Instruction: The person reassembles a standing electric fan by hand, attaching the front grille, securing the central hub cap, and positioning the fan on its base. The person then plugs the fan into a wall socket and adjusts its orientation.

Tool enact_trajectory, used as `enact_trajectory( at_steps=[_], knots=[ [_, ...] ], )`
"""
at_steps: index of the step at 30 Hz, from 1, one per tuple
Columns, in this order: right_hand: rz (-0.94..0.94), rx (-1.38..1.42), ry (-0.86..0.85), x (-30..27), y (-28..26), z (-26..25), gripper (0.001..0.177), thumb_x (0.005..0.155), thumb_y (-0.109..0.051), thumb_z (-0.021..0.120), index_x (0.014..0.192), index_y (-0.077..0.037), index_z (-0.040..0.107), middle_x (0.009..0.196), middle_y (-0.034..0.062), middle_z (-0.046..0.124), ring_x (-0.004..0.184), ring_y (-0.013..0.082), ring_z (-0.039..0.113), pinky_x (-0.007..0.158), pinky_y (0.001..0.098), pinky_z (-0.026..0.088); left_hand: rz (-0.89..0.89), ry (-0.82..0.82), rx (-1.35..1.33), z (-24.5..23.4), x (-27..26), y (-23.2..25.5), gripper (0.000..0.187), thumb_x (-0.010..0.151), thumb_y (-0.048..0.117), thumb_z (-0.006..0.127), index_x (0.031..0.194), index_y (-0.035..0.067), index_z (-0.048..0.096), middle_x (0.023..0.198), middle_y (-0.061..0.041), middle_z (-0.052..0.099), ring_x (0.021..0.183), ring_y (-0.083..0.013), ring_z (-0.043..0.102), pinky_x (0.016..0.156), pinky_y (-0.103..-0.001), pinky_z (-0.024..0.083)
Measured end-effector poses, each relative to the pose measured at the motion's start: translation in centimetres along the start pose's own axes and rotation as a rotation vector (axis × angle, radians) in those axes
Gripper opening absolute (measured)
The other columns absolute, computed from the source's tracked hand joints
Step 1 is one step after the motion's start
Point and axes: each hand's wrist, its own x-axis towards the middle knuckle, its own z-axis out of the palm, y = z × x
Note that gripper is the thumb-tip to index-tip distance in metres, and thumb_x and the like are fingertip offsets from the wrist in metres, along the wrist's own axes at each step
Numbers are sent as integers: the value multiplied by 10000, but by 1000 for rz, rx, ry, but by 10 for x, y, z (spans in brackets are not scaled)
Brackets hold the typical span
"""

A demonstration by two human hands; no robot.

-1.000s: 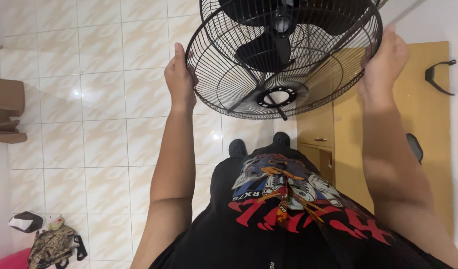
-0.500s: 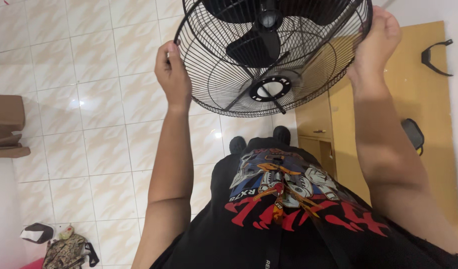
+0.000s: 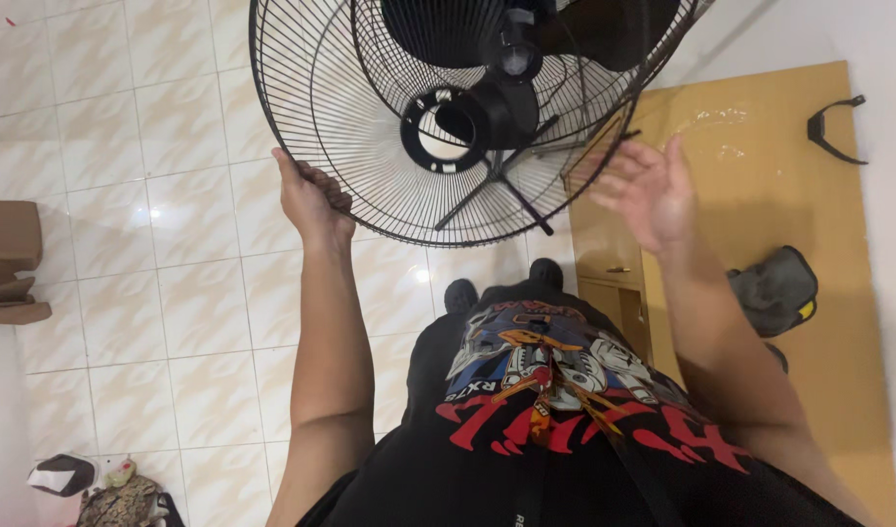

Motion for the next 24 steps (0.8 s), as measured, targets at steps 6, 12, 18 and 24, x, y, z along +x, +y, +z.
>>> enact_trajectory(
  at_steps=[6,12,18,24],
  knots=[
    [-95,262,199,24,19,20,519,1062,-628,452,1057,-139,623,915,-10,546,837,152,498,774,328,454,-30,1,11,3,-10,-31,451,996,544,534,731,198,419,520,49,322,395,-103,260,368,-290,164],
    [-277,230,138,44,46,-15,368,1128,-475,436,939,-181,551,715,-20,459,583,142,443,486,332,392,85,-24,-6,8,-27,-43,471,1025,521,532,734,171,411,547,49,351,411,-85,288,367,-280,175],
    [-295,270,384,58,61,-28,486,1113,-465,307,1288,-142,625,894,17,612,715,142,555,650,343,546,144,-23,-11,16,-39,-38,456,1039,481,529,745,149,421,564,32,378,422,-81,301,374,-270,202],
    [-292,402,435,57,56,-21,518,1080,-424,323,1237,-27,617,1261,109,671,1118,271,653,1012,479,592,196,-55,-16,22,-48,-32,459,1047,462,526,734,142,427,563,30,378,429,-76,304,376,-271,215]
  ],
)
